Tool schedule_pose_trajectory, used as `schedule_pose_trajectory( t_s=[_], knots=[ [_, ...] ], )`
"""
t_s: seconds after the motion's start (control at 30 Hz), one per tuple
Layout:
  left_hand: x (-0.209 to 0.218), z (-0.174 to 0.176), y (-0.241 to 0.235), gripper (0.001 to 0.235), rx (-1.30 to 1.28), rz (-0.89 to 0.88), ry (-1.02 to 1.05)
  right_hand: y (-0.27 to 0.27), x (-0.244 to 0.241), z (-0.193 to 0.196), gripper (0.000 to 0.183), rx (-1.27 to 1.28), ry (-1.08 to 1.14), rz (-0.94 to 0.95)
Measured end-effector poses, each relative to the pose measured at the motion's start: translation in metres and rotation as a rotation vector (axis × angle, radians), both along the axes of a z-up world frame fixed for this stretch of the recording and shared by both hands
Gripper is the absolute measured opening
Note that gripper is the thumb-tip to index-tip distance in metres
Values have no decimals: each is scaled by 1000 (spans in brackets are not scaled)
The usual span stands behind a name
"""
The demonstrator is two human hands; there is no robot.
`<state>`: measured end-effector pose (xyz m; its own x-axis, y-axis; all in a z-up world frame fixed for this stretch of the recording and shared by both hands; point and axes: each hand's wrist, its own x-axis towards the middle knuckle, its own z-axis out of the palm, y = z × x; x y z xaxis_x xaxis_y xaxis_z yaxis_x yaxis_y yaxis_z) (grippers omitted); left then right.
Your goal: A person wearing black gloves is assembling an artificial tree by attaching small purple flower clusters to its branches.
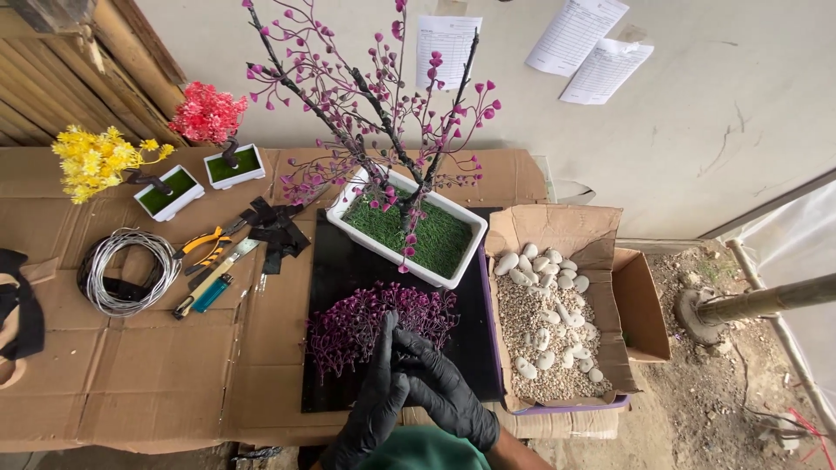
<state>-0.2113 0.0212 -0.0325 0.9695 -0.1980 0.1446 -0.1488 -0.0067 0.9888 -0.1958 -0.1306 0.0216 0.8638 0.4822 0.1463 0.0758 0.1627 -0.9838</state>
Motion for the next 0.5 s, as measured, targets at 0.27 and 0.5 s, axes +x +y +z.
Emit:
schedule_pose_trajectory(
  t_s=[0.27, 0.5],
  knots=[
    [1, 18, -3, 110, -213, -248, 226, 3, 9, 14, 97, -129, -266, 250],
    [8, 67, 11, 106, -198, -502, 202, -2, 16, 30, 104, -117, -213, 468]
  ],
)
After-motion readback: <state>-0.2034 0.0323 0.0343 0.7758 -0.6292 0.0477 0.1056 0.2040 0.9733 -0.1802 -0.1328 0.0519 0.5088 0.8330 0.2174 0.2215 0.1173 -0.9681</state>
